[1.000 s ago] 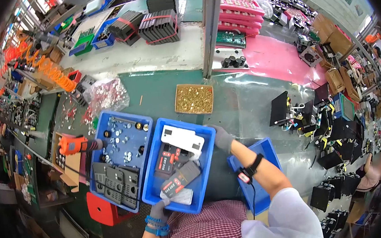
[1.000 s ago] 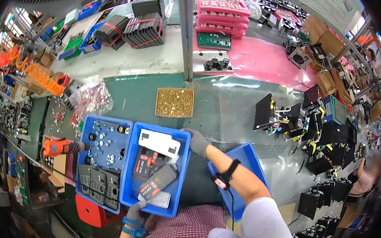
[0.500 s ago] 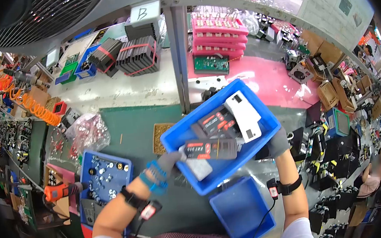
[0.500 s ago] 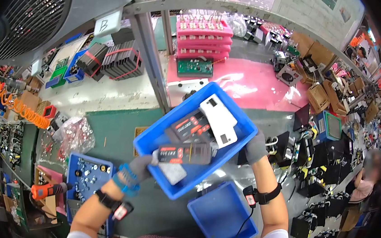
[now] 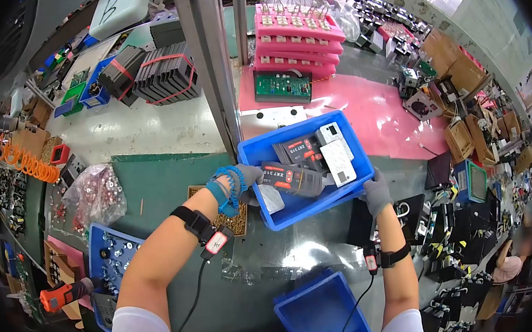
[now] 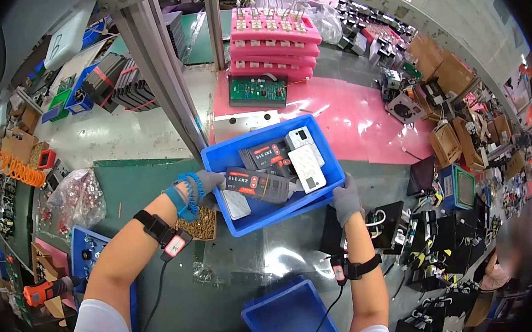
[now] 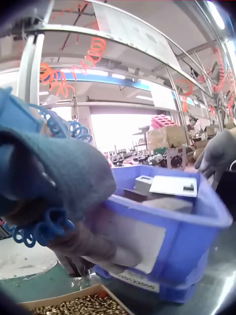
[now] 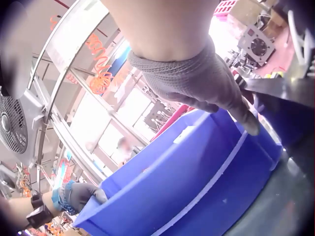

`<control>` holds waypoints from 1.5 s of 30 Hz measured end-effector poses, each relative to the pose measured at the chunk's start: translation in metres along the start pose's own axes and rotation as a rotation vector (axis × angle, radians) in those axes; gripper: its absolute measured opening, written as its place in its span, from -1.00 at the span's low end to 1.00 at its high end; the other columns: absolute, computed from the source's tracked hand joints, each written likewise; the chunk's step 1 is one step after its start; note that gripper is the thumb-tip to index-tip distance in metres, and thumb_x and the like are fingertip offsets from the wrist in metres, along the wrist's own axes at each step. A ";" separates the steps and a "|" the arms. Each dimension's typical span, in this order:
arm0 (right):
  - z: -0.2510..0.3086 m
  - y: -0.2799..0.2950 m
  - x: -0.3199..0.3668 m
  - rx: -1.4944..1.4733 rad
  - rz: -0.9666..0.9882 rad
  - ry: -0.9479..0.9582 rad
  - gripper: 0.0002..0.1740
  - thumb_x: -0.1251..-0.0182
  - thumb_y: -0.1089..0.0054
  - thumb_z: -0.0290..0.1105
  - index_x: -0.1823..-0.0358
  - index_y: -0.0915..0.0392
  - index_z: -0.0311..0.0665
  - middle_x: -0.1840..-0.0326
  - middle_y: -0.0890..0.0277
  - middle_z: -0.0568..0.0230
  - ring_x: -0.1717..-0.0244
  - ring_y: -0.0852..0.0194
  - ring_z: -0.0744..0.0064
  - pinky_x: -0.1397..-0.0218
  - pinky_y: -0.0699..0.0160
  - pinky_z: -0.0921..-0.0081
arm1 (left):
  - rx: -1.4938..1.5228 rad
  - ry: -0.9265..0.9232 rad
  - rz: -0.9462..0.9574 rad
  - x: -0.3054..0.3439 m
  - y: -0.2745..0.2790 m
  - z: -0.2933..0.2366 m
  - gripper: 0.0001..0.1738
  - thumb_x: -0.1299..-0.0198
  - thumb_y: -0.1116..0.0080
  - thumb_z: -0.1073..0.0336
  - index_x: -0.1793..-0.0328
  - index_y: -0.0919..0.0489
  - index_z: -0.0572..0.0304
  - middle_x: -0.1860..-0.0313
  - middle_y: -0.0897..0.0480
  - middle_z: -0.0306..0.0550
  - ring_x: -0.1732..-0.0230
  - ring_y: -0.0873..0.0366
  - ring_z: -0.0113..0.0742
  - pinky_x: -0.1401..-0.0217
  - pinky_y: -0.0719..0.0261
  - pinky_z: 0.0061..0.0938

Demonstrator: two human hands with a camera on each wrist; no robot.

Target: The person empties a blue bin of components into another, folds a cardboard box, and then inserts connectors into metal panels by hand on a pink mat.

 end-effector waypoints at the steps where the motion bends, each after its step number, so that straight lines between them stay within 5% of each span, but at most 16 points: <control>1: -0.011 0.007 -0.007 -0.086 -0.034 0.089 -0.20 -0.19 0.14 -0.67 -0.53 0.05 -0.27 -0.21 -0.41 0.00 0.30 -0.60 0.29 0.49 -0.58 0.46 | -0.241 -0.100 -0.110 0.011 0.003 -0.018 -0.70 -0.22 -0.02 0.34 0.00 -0.52 0.42 0.12 -0.70 0.08 0.11 -0.73 -0.12 0.10 -0.79 -0.14; 4: 0.075 0.004 0.099 0.267 -0.151 0.244 -0.14 -0.31 0.07 -0.58 -0.59 0.27 -0.26 -0.39 -0.26 -0.07 0.11 -0.58 0.24 0.25 -0.63 0.41 | -0.685 -0.362 -0.141 0.046 0.006 -0.028 -0.70 -0.22 -0.04 0.39 -0.02 -0.54 0.45 0.16 -0.72 0.08 0.08 -0.73 -0.22 0.09 -0.79 -0.16; 6: 0.103 0.000 0.153 0.496 -0.254 0.675 -0.10 -0.32 -0.10 -0.48 -0.59 0.21 -0.22 -0.47 -0.17 -0.14 -0.01 -0.60 0.15 -0.05 -0.56 0.34 | -0.284 -0.219 -0.141 0.102 0.003 -0.005 -0.53 0.00 -0.08 0.47 -0.11 -0.44 0.49 0.13 -0.64 0.15 0.09 -0.69 0.04 0.06 -0.75 0.02; 10: 0.078 0.018 0.245 0.510 -0.014 0.598 -0.20 -0.27 -0.10 -0.53 -0.55 -0.02 -0.21 -0.44 -0.21 -0.10 -0.11 -0.53 0.11 -0.07 -0.58 0.34 | 0.381 -0.237 -0.121 0.172 0.021 0.096 -0.46 0.02 -0.04 0.48 -0.19 -0.42 0.42 0.03 -0.62 0.11 0.08 -0.67 0.03 -0.04 -0.72 -0.05; 15: -0.039 0.106 0.340 0.887 -0.201 0.586 -0.18 -0.20 -0.18 -0.42 -0.51 -0.08 -0.25 -0.47 -0.15 -0.16 -0.48 -0.13 -0.11 -0.43 -0.24 0.17 | 0.656 -0.386 -0.119 0.286 0.025 0.235 -0.36 0.05 -0.01 0.51 -0.30 -0.36 0.36 -0.10 -0.58 0.07 -0.03 -0.63 0.02 -0.12 -0.67 0.00; 17: -0.103 0.153 0.373 0.940 -0.460 0.242 -0.13 -0.23 -0.22 -0.30 -0.53 -0.02 -0.30 -0.50 -0.09 -0.21 -0.52 -0.04 -0.16 -0.52 -0.08 0.15 | 0.749 -0.288 -0.238 0.298 0.038 0.323 -0.32 0.06 0.01 0.52 -0.33 -0.31 0.38 -0.12 -0.55 0.13 -0.08 -0.61 0.08 -0.16 -0.64 0.04; 20: -0.202 0.175 0.410 0.841 -0.489 -0.174 -0.06 -0.28 -0.23 -0.23 -0.56 0.11 -0.35 -0.55 0.03 -0.27 -0.53 -0.01 -0.17 -0.53 -0.07 0.17 | 0.844 -0.188 -0.300 0.315 0.045 0.411 -0.30 0.07 0.04 0.54 -0.35 -0.28 0.41 -0.14 -0.53 0.19 -0.11 -0.58 0.15 -0.21 -0.61 0.06; 24: -0.260 0.167 0.420 0.244 -0.431 -0.166 0.14 -0.27 -0.29 -0.15 -0.58 0.38 -0.38 -0.59 0.15 -0.26 -0.57 0.06 -0.02 -0.56 0.02 0.24 | 0.963 0.041 -0.313 0.298 0.038 0.518 -0.32 0.05 0.05 0.51 -0.33 -0.29 0.44 -0.14 -0.51 0.23 -0.16 -0.53 0.21 -0.25 -0.55 0.13; 25: -0.262 0.175 0.424 0.300 -0.550 -0.125 0.09 -0.24 -0.33 -0.19 -0.58 0.27 -0.35 -0.47 -0.14 -0.21 -0.40 -0.28 0.02 -0.39 -0.32 0.23 | 0.955 -0.021 -0.392 0.310 0.032 0.506 -0.38 0.03 0.04 0.49 -0.27 -0.34 0.46 -0.09 -0.53 0.22 -0.13 -0.53 0.20 -0.29 -0.51 0.12; 26: -0.260 0.177 0.427 0.305 -0.542 -0.122 0.09 -0.24 -0.33 -0.19 -0.58 0.27 -0.35 -0.47 -0.14 -0.21 -0.40 -0.28 0.02 -0.39 -0.32 0.23 | 0.964 -0.020 -0.397 0.302 0.036 0.525 -0.38 0.03 0.04 0.49 -0.27 -0.34 0.46 -0.09 -0.53 0.22 -0.13 -0.53 0.20 -0.29 -0.51 0.12; 28: -0.293 0.156 0.438 0.189 -0.238 -0.579 -0.29 -0.31 -0.21 -0.09 -0.40 -0.22 -0.23 -0.21 -0.44 0.04 -0.05 -0.56 0.11 -0.01 -0.63 0.21 | 1.130 -0.143 -0.285 0.263 0.048 0.557 -0.50 -0.07 0.03 0.50 -0.21 -0.37 0.42 -0.02 -0.55 0.16 -0.05 -0.58 0.12 -0.21 -0.60 0.05; 29: -0.274 0.131 0.452 0.080 -0.135 -0.541 -0.53 -0.33 -0.15 -0.14 -0.21 -0.36 -0.14 0.02 -0.56 0.17 0.21 -0.62 0.26 0.29 -0.68 0.29 | 1.121 -0.130 -0.339 0.262 0.049 0.553 -0.53 -0.08 0.03 0.50 -0.18 -0.39 0.40 0.01 -0.55 0.11 -0.03 -0.58 0.09 -0.20 -0.59 0.08; 32: -0.300 0.087 0.471 -0.207 0.097 -0.678 -0.58 -0.33 -0.11 -0.18 -0.17 -0.41 -0.13 0.09 -0.58 0.20 0.23 -0.61 0.28 0.27 -0.68 0.30 | 1.236 -0.183 -0.299 0.250 0.049 0.541 -0.59 -0.19 -0.02 0.37 -0.16 -0.40 0.36 -0.01 -0.55 0.12 -0.05 -0.58 0.05 -0.15 -0.63 0.02; 34: -0.327 0.104 0.458 -0.182 0.057 -0.643 -0.60 -0.34 -0.10 -0.15 -0.13 -0.45 -0.12 0.08 -0.58 0.23 0.30 -0.62 0.28 0.38 -0.65 0.32 | 0.783 -0.051 -0.442 0.270 0.067 0.522 -0.61 -0.28 -0.03 0.26 -0.14 -0.41 0.37 -0.01 -0.56 0.13 -0.03 -0.60 0.01 -0.08 -0.66 0.01; 37: -0.300 0.112 0.463 -0.138 -0.046 -0.467 -0.58 -0.30 -0.10 -0.23 -0.16 -0.43 -0.17 0.08 -0.58 0.22 0.20 -0.63 0.27 0.21 -0.71 0.29 | 0.859 -0.096 -0.244 0.288 0.069 0.495 -0.50 -0.41 0.01 0.07 -0.24 -0.37 0.34 -0.10 -0.52 0.11 -0.04 -0.58 0.02 -0.13 -0.62 0.01; 45: -0.148 0.029 0.560 -0.219 0.158 0.024 -0.39 -0.15 -0.16 -0.32 -0.24 -0.33 -0.40 -0.02 -0.52 0.12 0.08 -0.60 0.24 0.01 -0.66 0.28 | 0.597 0.050 0.062 0.401 0.119 0.614 -0.47 -0.38 -0.06 0.06 -0.32 -0.31 0.22 -0.24 -0.45 0.08 -0.18 -0.51 0.01 -0.22 -0.54 -0.09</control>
Point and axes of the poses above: each hand's wrist, its own x-axis away from the middle knuckle, its own y-axis out of the back of the hand, z = x × y, the point moved 10 cm from there along -x, towards the middle knuckle
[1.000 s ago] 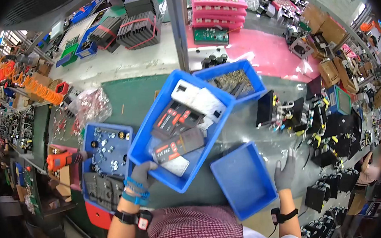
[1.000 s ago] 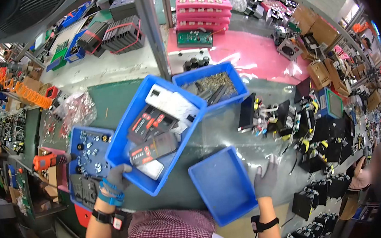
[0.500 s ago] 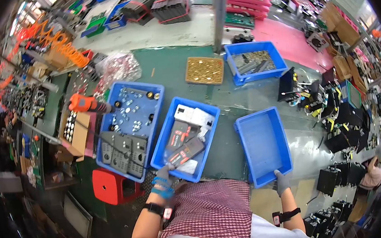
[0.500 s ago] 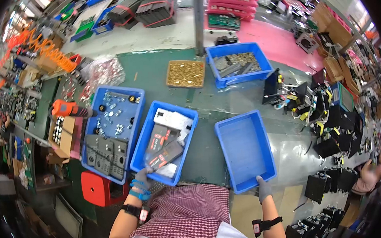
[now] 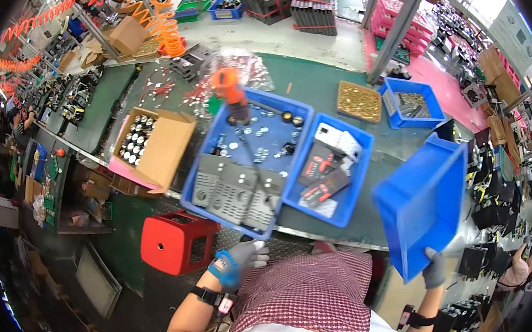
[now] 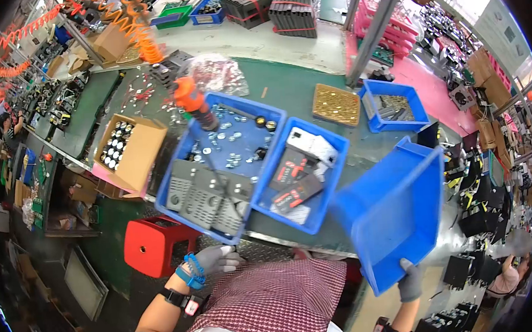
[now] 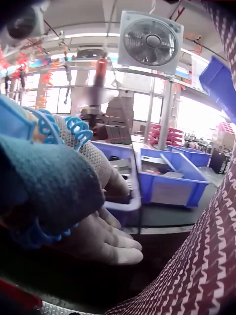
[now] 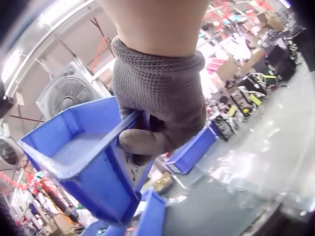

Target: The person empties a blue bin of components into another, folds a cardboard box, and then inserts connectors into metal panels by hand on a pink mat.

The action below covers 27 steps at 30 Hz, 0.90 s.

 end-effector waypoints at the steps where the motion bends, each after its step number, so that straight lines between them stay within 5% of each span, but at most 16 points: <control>1: 0.022 -0.032 0.016 0.035 0.061 0.099 -0.35 -0.12 -0.17 -0.34 -0.27 -0.30 -0.42 -0.05 -0.51 0.10 0.08 -0.60 0.24 -0.03 -0.65 0.28 | 0.052 -0.083 -0.042 0.015 0.031 -0.006 -0.51 -0.38 -0.05 0.06 -0.28 -0.34 0.18 -0.19 -0.49 0.05 -0.15 -0.53 -0.03 -0.18 -0.55 -0.13; 3: 0.054 -0.120 0.067 0.067 0.070 0.026 -0.37 -0.10 -0.18 -0.35 -0.23 -0.34 -0.43 -0.01 -0.53 0.12 0.08 -0.59 0.24 -0.02 -0.63 0.29 | 0.097 -0.149 -0.085 0.044 0.088 -0.013 -0.56 -0.38 -0.04 0.06 -0.25 -0.37 0.14 -0.15 -0.53 0.02 -0.11 -0.55 -0.07 -0.14 -0.57 -0.16; 5: 0.059 -0.192 0.089 0.129 0.110 -0.024 -0.39 -0.08 -0.20 -0.35 -0.19 -0.39 -0.45 0.04 -0.55 0.15 0.08 -0.59 0.24 0.00 -0.61 0.30 | 0.169 -0.212 -0.100 0.060 0.133 -0.018 -0.67 -0.43 0.04 0.14 -0.17 -0.40 0.16 0.20 -0.49 -0.28 0.23 -0.51 -0.37 0.11 -0.52 -0.43; 7: 0.043 -0.261 0.102 0.377 0.329 -0.085 -0.52 -0.10 -0.22 -0.34 -0.07 -0.50 -0.40 0.21 -0.58 0.21 0.22 -0.55 0.44 0.27 -0.53 0.44 | 0.254 -0.258 0.007 0.083 0.152 -0.029 -0.66 -0.45 0.10 0.15 -0.19 -0.40 0.21 0.23 -0.48 -0.29 0.21 -0.50 -0.40 0.09 -0.52 -0.45; 9: 0.045 -0.335 0.121 0.483 0.425 -0.165 -0.56 -0.11 -0.23 -0.33 0.00 -0.53 -0.41 0.28 -0.58 0.24 0.28 -0.53 0.50 0.32 -0.48 0.46 | 0.181 -0.323 -0.128 0.123 0.174 -0.049 -0.61 -0.48 0.16 0.11 -0.21 -0.42 0.22 0.14 -0.54 -0.26 0.15 -0.53 -0.40 0.07 -0.54 -0.44; 11: 0.039 -0.399 0.128 0.589 0.521 -0.230 -0.60 -0.12 -0.23 -0.31 0.06 -0.57 -0.42 0.35 -0.58 0.27 0.34 -0.50 0.55 0.36 -0.43 0.49 | 0.157 -0.486 -0.215 0.178 0.181 -0.082 -0.31 -0.49 0.32 -0.14 -0.44 -0.28 0.31 -0.27 -0.49 -0.01 -0.22 -0.46 -0.22 -0.33 -0.39 -0.29; 13: 0.027 -0.457 0.124 0.718 0.675 -0.130 -0.56 -0.19 -0.20 -0.28 0.02 -0.54 -0.51 0.26 -0.61 0.21 0.27 -0.53 0.51 0.20 -0.53 0.50 | 0.166 -0.750 -0.072 0.233 0.180 -0.113 -0.21 -0.45 0.32 -0.24 -0.48 -0.24 0.33 -0.35 -0.43 0.04 -0.34 -0.37 -0.16 -0.46 -0.24 -0.23; 15: 0.032 -0.521 0.132 0.750 0.796 0.059 -0.56 -0.22 -0.19 -0.28 0.01 -0.53 -0.52 0.26 -0.62 0.18 0.24 -0.54 0.51 0.15 -0.54 0.45 | 0.070 -0.942 -0.186 0.277 0.201 -0.129 -0.17 -0.38 0.16 -0.32 -0.46 -0.29 0.24 -0.22 -0.53 -0.02 -0.23 -0.47 -0.25 -0.30 -0.43 -0.33; 19: 0.042 -0.618 0.148 0.875 0.939 0.253 -0.53 -0.25 -0.17 -0.24 -0.05 -0.52 -0.48 0.24 -0.64 0.09 0.21 -0.60 0.39 0.09 -0.56 0.39 | -0.087 -0.994 -0.497 0.344 0.225 -0.134 0.00 -0.17 -0.15 -0.30 -0.54 -0.15 0.24 -0.35 -0.39 0.05 -0.35 -0.34 -0.16 -0.41 -0.31 -0.24; 20: 0.041 -0.635 0.158 0.899 0.975 0.322 -0.52 -0.26 -0.15 -0.22 -0.07 -0.53 -0.48 0.24 -0.65 0.01 0.20 -0.64 0.30 0.09 -0.56 0.37 | 0.039 -0.969 -0.436 0.355 0.225 -0.132 0.06 -0.08 -0.27 -0.13 -0.56 -0.05 0.29 -0.41 -0.30 0.10 -0.43 -0.23 -0.08 -0.45 -0.24 -0.22; 24: 0.026 -0.690 0.196 0.631 1.151 0.327 -0.49 -0.36 -0.11 -0.20 -0.21 -0.47 -0.41 0.10 -0.64 0.02 0.17 -0.64 0.31 0.06 -0.57 0.36 | 0.352 -0.774 -0.604 0.367 0.287 -0.069 -0.19 -0.08 -0.20 0.08 -0.44 -0.26 0.29 -0.23 -0.47 0.11 -0.17 -0.48 -0.06 -0.31 -0.44 -0.19; 26: -0.003 -0.701 0.210 0.278 1.276 -0.065 -0.50 -0.47 -0.02 -0.19 -0.32 -0.40 -0.31 -0.08 -0.58 0.01 0.03 -0.62 0.31 -0.06 -0.55 0.37 | 0.602 -0.824 -0.587 0.377 0.315 -0.042 -0.26 -0.05 -0.17 0.14 -0.37 -0.32 0.32 -0.17 -0.51 0.14 -0.10 -0.53 -0.01 -0.25 -0.49 -0.15; 27: -0.017 -0.704 0.212 0.277 1.293 -0.070 -0.50 -0.47 -0.02 -0.19 -0.32 -0.40 -0.31 -0.08 -0.58 0.01 0.03 -0.62 0.31 -0.06 -0.55 0.37 | 0.609 -0.829 -0.603 0.384 0.321 -0.032 -0.26 -0.05 -0.17 0.14 -0.37 -0.32 0.32 -0.17 -0.51 0.14 -0.10 -0.53 -0.01 -0.25 -0.49 -0.15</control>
Point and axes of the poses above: each hand's wrist, its own x-axis away from the middle knuckle, its own y-axis out of the back of the hand, z = x × y, the point moved 10 cm from there along -x, towards the middle knuckle
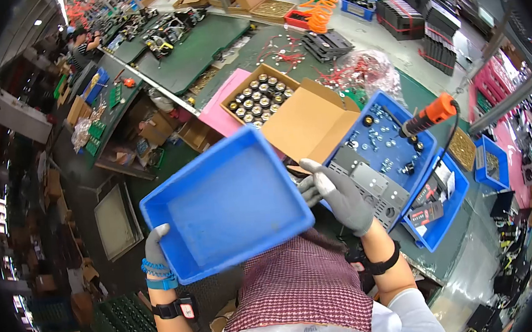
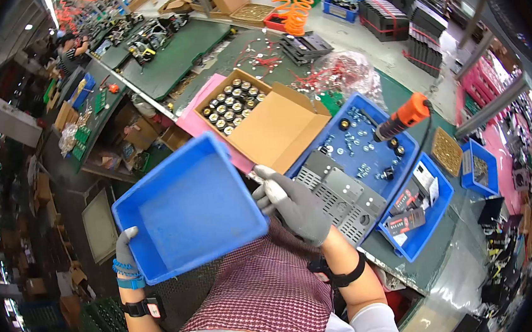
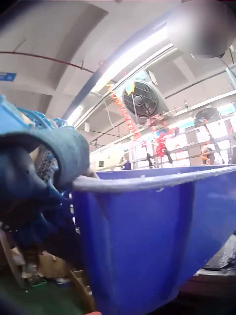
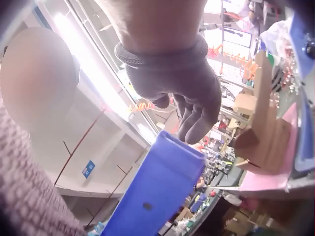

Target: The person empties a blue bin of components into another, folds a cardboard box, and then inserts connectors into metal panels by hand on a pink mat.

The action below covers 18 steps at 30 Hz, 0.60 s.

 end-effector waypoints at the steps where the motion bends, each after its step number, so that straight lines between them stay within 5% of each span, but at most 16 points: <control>1: -0.014 -0.003 -0.003 -0.008 0.000 0.039 -0.51 -0.50 0.03 -0.19 -0.32 -0.39 -0.31 -0.12 -0.56 0.03 -0.01 -0.60 0.33 -0.11 -0.52 0.39 | 0.034 -0.097 -0.097 0.005 0.017 -0.012 -0.27 -0.06 -0.15 0.16 -0.37 -0.32 0.34 -0.19 -0.50 0.16 -0.12 -0.52 0.02 -0.25 -0.49 -0.14; 4: -0.039 -0.024 -0.004 0.418 0.138 -0.006 -0.49 -0.54 0.08 -0.12 -0.32 -0.39 -0.34 -0.09 -0.55 0.12 -0.04 -0.54 0.41 -0.18 -0.49 0.46 | 0.144 -0.256 -0.197 -0.006 0.061 -0.034 -0.33 -0.09 -0.09 0.22 -0.35 -0.31 0.35 -0.21 -0.49 0.17 -0.18 -0.51 0.07 -0.29 -0.50 -0.09; 6: -0.095 -0.054 -0.012 0.574 0.450 0.033 -0.45 -0.53 0.06 -0.09 -0.32 -0.39 -0.36 -0.09 -0.55 0.12 -0.08 -0.52 0.37 -0.21 -0.46 0.46 | 0.316 -0.319 -0.273 -0.037 0.101 -0.047 -0.32 -0.12 -0.06 0.24 -0.39 -0.28 0.31 -0.27 -0.47 0.15 -0.22 -0.48 0.11 -0.33 -0.46 -0.02; 7: -0.106 -0.056 -0.028 0.572 0.436 0.032 -0.45 -0.53 0.06 -0.09 -0.32 -0.39 -0.36 -0.09 -0.55 0.12 -0.08 -0.52 0.37 -0.21 -0.46 0.46 | 0.401 -0.347 -0.254 -0.058 0.110 -0.057 -0.35 -0.14 -0.04 0.28 -0.39 -0.29 0.30 -0.29 -0.46 0.13 -0.26 -0.45 0.12 -0.35 -0.45 0.02; 9: -0.143 -0.071 -0.056 0.044 0.488 -0.293 -0.41 -0.50 0.04 -0.03 -0.34 -0.38 -0.35 -0.18 -0.52 -0.01 -0.24 -0.47 0.20 -0.32 -0.37 0.37 | 0.409 -0.384 -0.241 -0.099 0.107 -0.083 -0.36 -0.13 -0.07 0.28 -0.37 -0.30 0.31 -0.28 -0.46 0.13 -0.26 -0.46 0.09 -0.34 -0.47 0.03; 10: -0.147 -0.066 -0.082 0.017 0.435 -0.297 -0.35 -0.49 0.04 0.02 -0.36 -0.35 -0.36 -0.18 -0.53 -0.02 -0.23 -0.48 0.17 -0.31 -0.38 0.36 | 0.424 -0.427 -0.237 -0.122 0.104 -0.098 -0.36 -0.12 -0.09 0.27 -0.35 -0.31 0.33 -0.27 -0.45 0.12 -0.26 -0.46 0.07 -0.32 -0.48 0.04; 12: -0.126 -0.048 -0.131 0.303 0.181 0.000 -0.33 -0.47 0.01 0.07 -0.31 -0.38 -0.37 -0.06 -0.56 0.12 0.00 -0.55 0.39 -0.13 -0.50 0.49 | 0.434 -0.339 -0.170 -0.174 0.084 -0.120 -0.36 -0.13 -0.11 0.25 -0.35 -0.31 0.33 -0.27 -0.46 0.11 -0.25 -0.47 0.08 -0.31 -0.47 0.14; 15: -0.165 -0.041 -0.176 0.598 0.020 -0.183 -0.32 -0.45 0.00 0.11 -0.28 -0.38 -0.36 -0.02 -0.55 0.16 0.02 -0.53 0.46 -0.07 -0.50 0.58 | 0.325 -0.266 -0.073 -0.273 0.058 -0.161 -0.32 -0.12 -0.15 0.18 -0.37 -0.31 0.29 -0.28 -0.48 0.11 -0.26 -0.46 0.11 -0.26 -0.50 0.18; 16: -0.154 -0.029 -0.188 0.585 -0.070 -0.207 -0.32 -0.45 0.00 0.11 -0.28 -0.38 -0.36 -0.02 -0.55 0.16 0.02 -0.53 0.46 -0.07 -0.50 0.58 | 0.278 -0.201 -0.062 -0.310 0.055 -0.168 -0.31 -0.11 -0.15 0.16 -0.37 -0.32 0.28 -0.28 -0.48 0.11 -0.26 -0.47 0.12 -0.24 -0.51 0.18; 18: -0.148 -0.048 -0.204 -0.037 -0.045 -0.443 -0.32 -0.40 -0.12 0.10 -0.28 -0.36 -0.31 -0.08 -0.55 0.07 -0.16 -0.52 0.28 -0.11 -0.51 0.46 | 0.167 -0.131 -0.102 -0.383 0.051 -0.175 -0.34 -0.10 -0.16 0.13 -0.33 -0.37 0.25 -0.23 -0.52 0.08 -0.22 -0.50 0.08 -0.19 -0.56 0.15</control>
Point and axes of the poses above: each hand's wrist, its own x-axis away from the middle knuckle, its own y-axis out of the back of the hand, z = x × y, the point moved 10 cm from there along -x, towards the middle knuckle
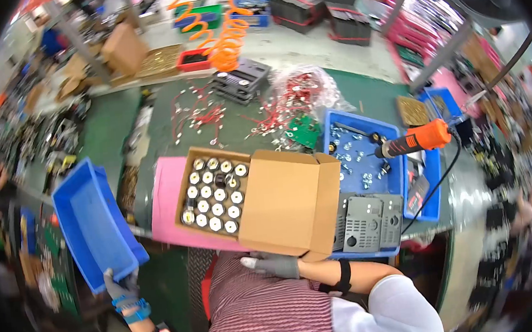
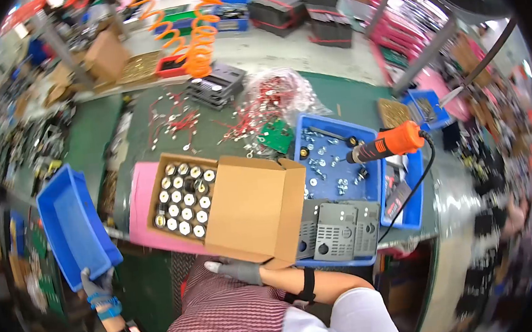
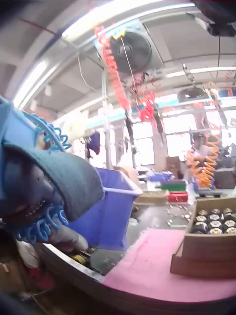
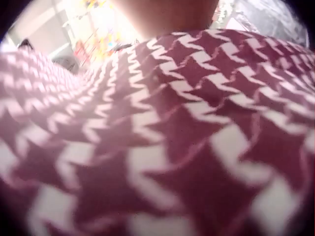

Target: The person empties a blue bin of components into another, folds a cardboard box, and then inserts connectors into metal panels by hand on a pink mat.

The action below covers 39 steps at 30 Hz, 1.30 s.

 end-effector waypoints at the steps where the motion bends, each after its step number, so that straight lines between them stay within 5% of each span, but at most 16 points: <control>1: -0.016 -0.007 -0.019 -0.560 -0.104 0.007 -0.25 -0.34 -0.24 0.05 -0.39 -0.24 -0.24 -0.23 -0.44 0.03 -0.27 -0.43 0.05 -0.15 -0.55 0.25 | -0.060 0.031 -0.002 -0.028 -0.011 0.007 -0.37 -0.09 -0.16 0.13 -0.30 -0.40 0.23 -0.19 -0.53 0.06 -0.17 -0.52 0.05 -0.14 -0.60 0.12; 5: 0.021 -0.029 -0.043 -1.150 -0.347 0.050 -0.28 -0.41 -0.18 -0.03 -0.45 -0.08 -0.09 -0.47 -0.02 0.17 -0.28 -0.27 -0.16 -0.18 -0.60 -0.03 | -0.288 0.209 0.030 -0.094 -0.022 0.045 -0.54 -0.02 -0.17 0.21 -0.09 -0.52 0.12 -0.02 -0.57 -0.01 -0.07 -0.54 0.00 0.04 -0.70 0.05; 8: -0.007 -0.017 -0.065 -1.220 -0.673 -0.036 -0.32 -0.45 -0.11 -0.05 -0.46 -0.08 -0.11 -0.44 -0.11 0.13 -0.28 -0.30 -0.11 -0.19 -0.60 -0.04 | -0.407 0.358 0.095 -0.122 -0.021 0.083 -0.57 0.00 -0.17 0.24 -0.05 -0.56 0.12 0.03 -0.58 -0.04 -0.04 -0.56 -0.05 0.10 -0.69 -0.05; 12: 0.009 -0.008 -0.072 -1.215 -0.683 0.190 -0.50 -0.53 0.05 -0.22 -0.37 -0.15 -0.27 -0.32 -0.28 0.05 -0.19 -0.44 0.03 -0.12 -0.73 0.08 | -0.430 0.745 0.249 -0.096 -0.037 0.139 -0.53 -0.18 -0.11 0.22 -0.21 -0.46 0.25 0.01 -0.60 0.05 0.02 -0.60 0.00 0.01 -0.65 -0.01; 18: 0.050 0.003 -0.013 -0.878 -0.839 0.182 -0.50 -0.49 0.17 -0.45 -0.41 -0.07 -0.32 -0.34 -0.23 -0.05 -0.20 -0.47 0.00 0.01 -0.81 0.08 | -0.807 0.989 0.523 -0.092 -0.048 0.112 -0.43 -0.31 -0.12 -0.02 -0.26 -0.44 0.25 0.02 -0.63 0.02 0.07 -0.64 -0.05 0.03 -0.63 -0.19; 20: 0.054 0.004 -0.003 -0.935 -0.819 0.200 -0.48 -0.44 0.14 -0.48 -0.40 -0.09 -0.34 -0.30 -0.30 -0.03 -0.17 -0.50 0.03 0.01 -0.81 0.09 | -1.847 0.922 0.897 -0.110 -0.024 0.081 -0.40 -0.36 -0.05 -0.11 -0.25 -0.48 0.27 0.06 -0.66 -0.03 0.12 -0.65 -0.12 0.07 -0.60 -0.30; 21: 0.066 0.001 0.001 -0.930 -0.815 0.194 -0.48 -0.44 0.14 -0.48 -0.40 -0.09 -0.34 -0.30 -0.30 -0.03 -0.17 -0.50 0.03 0.01 -0.81 0.09 | -2.053 0.761 1.024 -0.098 -0.056 0.057 -0.37 -0.40 0.04 -0.15 -0.24 -0.52 0.27 0.08 -0.69 -0.04 0.13 -0.66 -0.13 0.11 -0.59 -0.33; 22: 0.087 0.001 0.010 -0.865 -0.806 0.213 -0.45 -0.41 0.11 -0.45 -0.40 -0.10 -0.37 -0.31 -0.31 -0.04 -0.19 -0.50 0.05 0.00 -0.81 0.12 | -2.042 0.765 1.021 -0.090 -0.066 0.051 -0.37 -0.40 0.04 -0.15 -0.24 -0.52 0.27 0.08 -0.69 -0.04 0.13 -0.66 -0.13 0.11 -0.59 -0.33; 24: 0.112 -0.003 0.020 -0.785 -0.795 0.228 -0.42 -0.39 0.07 -0.41 -0.41 -0.12 -0.40 -0.32 -0.32 -0.04 -0.20 -0.49 0.08 0.00 -0.80 0.15 | -1.098 0.829 1.079 -0.055 -0.124 0.057 -0.22 -0.38 0.03 -0.21 -0.39 -0.32 0.39 -0.06 -0.59 -0.06 0.08 -0.60 -0.22 0.04 -0.58 -0.35; 26: 0.133 -0.009 0.018 -0.759 -0.816 0.245 -0.40 -0.35 0.06 -0.41 -0.40 -0.13 -0.42 -0.29 -0.35 -0.03 -0.18 -0.51 0.09 -0.01 -0.80 0.15 | -0.769 0.816 1.029 -0.019 -0.177 0.076 -0.25 -0.44 0.14 -0.17 -0.53 -0.15 0.23 -0.27 -0.46 0.13 -0.16 -0.55 -0.12 -0.04 -0.65 -0.33; 29: 0.155 -0.009 0.004 -0.439 -0.927 0.284 -0.54 -0.35 -0.04 -0.38 -0.23 -0.33 -0.42 -0.11 -0.48 0.05 -0.04 -0.57 0.26 0.14 -0.76 0.32 | -0.811 0.482 1.064 -0.010 -0.207 0.114 -0.20 -0.43 0.16 -0.22 -0.55 -0.04 0.20 -0.36 -0.35 0.13 -0.26 -0.46 -0.16 -0.13 -0.63 -0.27; 32: 0.247 -0.025 -0.005 0.542 -1.077 0.278 -0.74 -0.29 -0.21 -0.31 0.16 -0.56 -0.38 0.28 -0.62 0.13 0.29 -0.59 0.30 0.21 -0.56 0.33 | -0.436 0.705 1.091 -0.015 -0.217 0.132 -0.18 -0.40 0.20 -0.31 -0.50 -0.13 0.20 -0.33 -0.40 0.07 -0.25 -0.47 -0.18 -0.15 -0.62 -0.26; 35: 0.320 -0.054 -0.024 1.048 -1.158 0.471 -0.63 -0.28 -0.23 -0.13 0.21 -0.56 -0.35 0.48 -0.61 0.13 0.46 -0.62 0.11 0.32 -0.58 0.22 | -0.389 1.128 1.087 -0.020 -0.162 0.167 -0.16 -0.38 0.32 -0.37 -0.49 -0.18 0.17 -0.34 -0.42 -0.02 -0.28 -0.46 -0.12 -0.12 -0.64 -0.34; 37: 0.282 -0.040 -0.069 0.915 -0.781 -0.267 -0.30 -0.20 -0.22 -0.02 -0.26 -0.38 -0.34 0.40 -0.65 0.06 0.43 -0.66 -0.01 0.36 -0.62 0.16 | -0.248 1.224 1.014 -0.024 -0.142 0.179 -0.20 -0.40 0.40 -0.34 -0.48 -0.19 0.13 -0.32 -0.43 0.02 -0.24 -0.48 -0.13 -0.14 -0.65 -0.27; 38: 0.291 -0.045 -0.079 0.936 -0.762 -0.263 -0.30 -0.20 -0.22 -0.02 -0.26 -0.38 -0.34 0.40 -0.65 0.06 0.43 -0.66 -0.01 0.36 -0.62 0.16 | -0.124 1.329 0.950 -0.022 -0.133 0.181 -0.23 -0.42 0.47 -0.32 -0.47 -0.20 0.10 -0.29 -0.45 0.05 -0.21 -0.50 -0.13 -0.16 -0.66 -0.20; 39: 0.298 -0.049 -0.088 1.005 -0.754 -0.286 -0.19 -0.17 -0.22 0.03 -0.35 -0.28 -0.34 0.43 -0.65 0.08 0.43 -0.67 -0.01 0.36 -0.62 0.15 | -0.489 0.675 1.400 -0.031 -0.146 0.170 -0.24 -0.43 0.51 -0.31 -0.45 -0.22 0.11 -0.26 -0.46 0.08 -0.17 -0.52 -0.09 -0.13 -0.68 -0.19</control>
Point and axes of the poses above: each hand's wrist, its own x-axis away from the middle knuckle, its own y-axis out of the back of the hand, z = x × y, the point moved 10 cm from there along -x, towards the middle knuckle
